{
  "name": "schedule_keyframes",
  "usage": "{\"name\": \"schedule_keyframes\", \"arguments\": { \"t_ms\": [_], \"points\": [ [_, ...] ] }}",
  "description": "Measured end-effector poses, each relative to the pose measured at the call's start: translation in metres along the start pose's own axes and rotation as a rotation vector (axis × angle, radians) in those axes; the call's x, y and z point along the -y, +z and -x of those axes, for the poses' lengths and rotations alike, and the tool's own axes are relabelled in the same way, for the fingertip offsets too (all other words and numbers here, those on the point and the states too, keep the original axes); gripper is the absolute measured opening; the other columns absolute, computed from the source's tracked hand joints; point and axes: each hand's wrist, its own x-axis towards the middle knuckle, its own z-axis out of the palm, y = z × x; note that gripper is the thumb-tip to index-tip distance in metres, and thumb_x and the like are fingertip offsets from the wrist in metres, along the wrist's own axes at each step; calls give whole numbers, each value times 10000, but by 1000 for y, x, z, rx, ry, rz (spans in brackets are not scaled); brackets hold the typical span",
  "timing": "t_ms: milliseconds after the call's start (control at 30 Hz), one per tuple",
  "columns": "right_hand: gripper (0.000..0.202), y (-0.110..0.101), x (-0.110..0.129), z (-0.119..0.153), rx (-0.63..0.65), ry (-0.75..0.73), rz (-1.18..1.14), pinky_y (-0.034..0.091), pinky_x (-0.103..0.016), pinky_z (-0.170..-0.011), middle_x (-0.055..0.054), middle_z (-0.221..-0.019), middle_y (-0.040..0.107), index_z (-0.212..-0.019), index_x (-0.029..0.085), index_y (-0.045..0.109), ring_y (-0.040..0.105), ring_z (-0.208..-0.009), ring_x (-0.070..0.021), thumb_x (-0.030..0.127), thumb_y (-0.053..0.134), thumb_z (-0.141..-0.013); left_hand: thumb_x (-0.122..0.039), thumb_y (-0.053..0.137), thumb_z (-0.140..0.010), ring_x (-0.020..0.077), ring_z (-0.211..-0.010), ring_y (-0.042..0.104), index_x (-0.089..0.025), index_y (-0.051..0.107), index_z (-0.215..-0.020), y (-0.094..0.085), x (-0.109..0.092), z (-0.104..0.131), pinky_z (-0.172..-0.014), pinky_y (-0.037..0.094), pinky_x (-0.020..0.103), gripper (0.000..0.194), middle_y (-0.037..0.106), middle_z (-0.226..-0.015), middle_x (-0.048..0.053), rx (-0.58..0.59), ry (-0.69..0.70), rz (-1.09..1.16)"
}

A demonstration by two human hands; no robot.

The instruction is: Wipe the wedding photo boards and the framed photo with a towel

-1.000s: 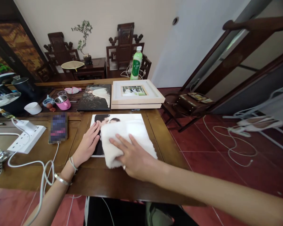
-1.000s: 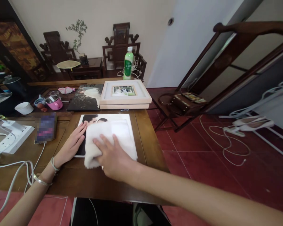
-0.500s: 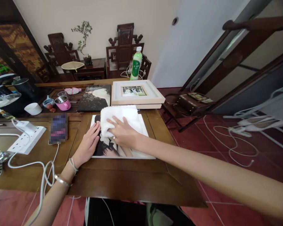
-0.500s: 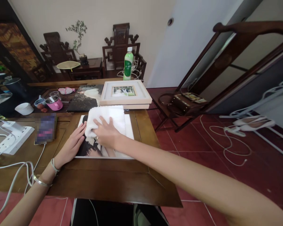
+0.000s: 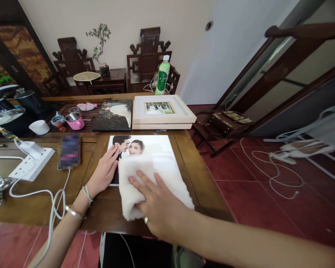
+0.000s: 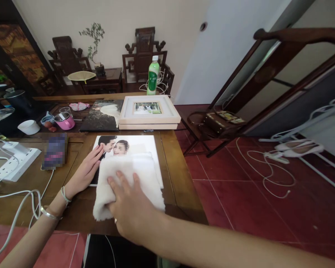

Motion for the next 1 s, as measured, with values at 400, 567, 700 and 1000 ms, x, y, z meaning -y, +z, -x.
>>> {"name": "schedule_keyframes", "arguments": {
  "t_ms": [400,567,700,1000],
  "points": [
    [456,-17,-57,-66,-253,119,172,256,-727,-1041,-167,-1566,289,-1279,168,615,183,-1438,-423,125,488,-844,-369,377,-1004,223,-1449,304,-184,406,-1465,-7,-15,1,-1211,211,428,497,365,-1553,91,-203,-23,186],
    [351,-3,-30,-50,-202,-189,150,202,-751,-1047,-165,-1564,291,-1165,163,697,197,-1424,-454,195,541,-853,-385,339,-1014,230,-1451,300,-197,362,-1488,-10,-20,3,-1213,198,436,511,355,-1560,72,-301,3,247],
    [328,5,-11,-19,-147,-321,101,174,-752,-1063,-148,-1556,314,-1116,136,718,190,-1425,-453,223,568,-838,-406,269,-1023,233,-1450,301,-193,372,-1483,-9,-19,4,-1211,202,447,518,356,-1559,71,-311,3,228],
    [527,-10,-41,3,-87,9,-158,172,-619,-1148,-120,-1553,328,-1242,138,643,183,-1458,-329,91,514,-733,-370,348,-1005,240,-1412,377,-131,479,-1415,-3,-15,-3,-1192,275,447,492,441,-1497,113,-65,20,79]
  ]
}}
